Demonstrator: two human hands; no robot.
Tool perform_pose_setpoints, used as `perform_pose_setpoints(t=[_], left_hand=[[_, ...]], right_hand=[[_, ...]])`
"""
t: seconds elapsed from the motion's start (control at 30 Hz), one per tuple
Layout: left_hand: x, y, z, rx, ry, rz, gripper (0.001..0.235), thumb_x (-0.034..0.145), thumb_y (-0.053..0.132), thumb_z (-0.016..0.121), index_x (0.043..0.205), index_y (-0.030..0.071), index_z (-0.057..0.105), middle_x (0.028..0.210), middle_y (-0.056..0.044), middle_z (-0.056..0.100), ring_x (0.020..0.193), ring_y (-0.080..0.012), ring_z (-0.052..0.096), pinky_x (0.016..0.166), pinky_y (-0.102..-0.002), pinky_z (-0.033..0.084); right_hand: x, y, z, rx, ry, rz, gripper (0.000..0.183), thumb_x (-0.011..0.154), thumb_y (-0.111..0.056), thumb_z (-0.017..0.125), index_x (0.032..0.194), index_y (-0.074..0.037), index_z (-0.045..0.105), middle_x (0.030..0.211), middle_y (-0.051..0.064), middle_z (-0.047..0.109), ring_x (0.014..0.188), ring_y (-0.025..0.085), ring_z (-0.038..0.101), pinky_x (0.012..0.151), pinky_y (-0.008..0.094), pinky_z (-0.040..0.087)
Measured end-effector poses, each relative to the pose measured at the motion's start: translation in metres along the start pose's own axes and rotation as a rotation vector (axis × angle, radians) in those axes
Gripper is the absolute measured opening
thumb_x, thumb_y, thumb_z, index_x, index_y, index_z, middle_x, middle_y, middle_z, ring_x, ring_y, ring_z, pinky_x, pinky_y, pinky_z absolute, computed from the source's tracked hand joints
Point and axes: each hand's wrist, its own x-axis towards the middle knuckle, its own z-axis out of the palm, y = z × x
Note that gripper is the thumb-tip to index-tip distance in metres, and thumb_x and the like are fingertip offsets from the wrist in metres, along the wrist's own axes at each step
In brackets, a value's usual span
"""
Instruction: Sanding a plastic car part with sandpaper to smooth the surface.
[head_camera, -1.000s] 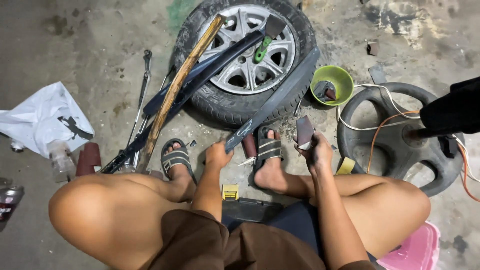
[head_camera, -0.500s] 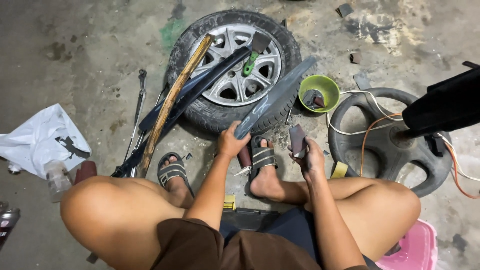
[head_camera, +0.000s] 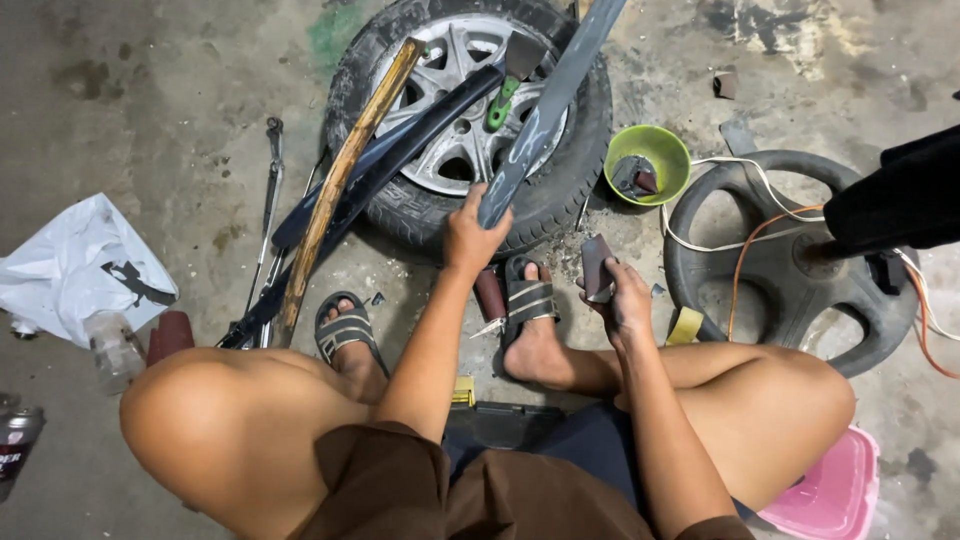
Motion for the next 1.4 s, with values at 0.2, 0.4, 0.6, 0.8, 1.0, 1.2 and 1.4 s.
perform_pose_setpoints(t=[0.2, 0.4, 0.6, 0.8, 1.0, 1.2, 1.4], left_hand=[[-0.026, -0.061, 0.022, 0.258, -0.179, 0.032, 0.046, 0.076, 0.032, 0.079, 0.120, 0.021, 0.072, 0.094, -0.011, 0.075, 0.081, -0.0358, 0.076, 0.068, -0.049, 0.064], [-0.028, -0.039, 0.036, 0.275, -0.099, 0.074, 0.061, 0.076, 0.029, 0.079, 0.134, 0.019, 0.064, 0.107, -0.010, 0.064, 0.092, -0.0388, 0.072, 0.074, -0.053, 0.065], [-0.014, -0.042, 0.040, 0.521, -0.189, 0.351, 0.065, 0.081, 0.029, 0.068, 0.145, 0.031, 0.057, 0.123, -0.006, 0.058, 0.115, -0.0312, 0.056, 0.091, -0.052, 0.045], [0.008, -0.048, 0.050, 0.555, -0.188, 0.513, 0.059, 0.082, 0.039, 0.071, 0.139, 0.029, 0.063, 0.121, -0.009, 0.057, 0.112, -0.0325, 0.055, 0.086, -0.050, 0.044], [0.018, -0.047, 0.057, 0.535, -0.216, 0.524, 0.062, 0.084, 0.045, 0.072, 0.142, 0.027, 0.060, 0.123, -0.010, 0.057, 0.115, -0.0324, 0.055, 0.087, -0.050, 0.043], [0.044, -0.079, 0.059, 0.337, -0.335, 0.474, 0.052, 0.086, 0.043, 0.071, 0.135, 0.027, 0.064, 0.121, 0.000, 0.064, 0.118, -0.0239, 0.058, 0.091, -0.047, 0.047], [0.049, -0.070, 0.040, 0.477, -0.615, 0.616, 0.067, 0.083, 0.061, 0.070, 0.139, 0.025, 0.065, 0.149, -0.005, 0.058, 0.140, -0.0341, 0.045, 0.107, -0.061, 0.035]], right_hand=[[0.021, 0.024, -0.014, -0.133, -0.020, -0.065, 0.022, 0.100, -0.027, 0.072, 0.098, -0.008, 0.061, 0.082, 0.002, 0.060, 0.070, 0.019, 0.071, 0.059, 0.033, 0.064], [-0.002, 0.008, 0.009, -0.195, -0.015, -0.097, 0.022, 0.100, -0.026, 0.071, 0.108, -0.005, 0.065, 0.080, 0.003, 0.059, 0.069, 0.015, 0.066, 0.058, 0.029, 0.059], [0.007, 0.011, 0.008, -0.274, -0.020, -0.087, 0.023, 0.100, -0.021, 0.068, 0.112, -0.002, 0.068, 0.077, 0.009, 0.060, 0.064, 0.019, 0.064, 0.056, 0.034, 0.061], [0.011, 0.013, 0.009, -0.287, -0.011, -0.097, 0.020, 0.099, -0.019, 0.069, 0.109, -0.003, 0.070, 0.076, 0.011, 0.061, 0.064, 0.020, 0.065, 0.055, 0.036, 0.061], [0.022, 0.025, 0.006, -0.299, -0.046, -0.115, 0.017, 0.098, -0.016, 0.068, 0.110, -0.004, 0.069, 0.073, 0.008, 0.064, 0.060, 0.017, 0.066, 0.051, 0.031, 0.058], [0.049, 0.055, -0.013, -0.373, -0.089, -0.173, 0.018, 0.096, -0.014, 0.072, 0.110, -0.002, 0.068, 0.072, 0.012, 0.067, 0.058, 0.023, 0.069, 0.047, 0.035, 0.058], [0.049, 0.054, 0.008, -0.460, -0.035, -0.152, 0.018, 0.097, -0.016, 0.071, 0.107, -0.001, 0.070, 0.072, 0.015, 0.066, 0.060, 0.025, 0.069, 0.051, 0.039, 0.060]])
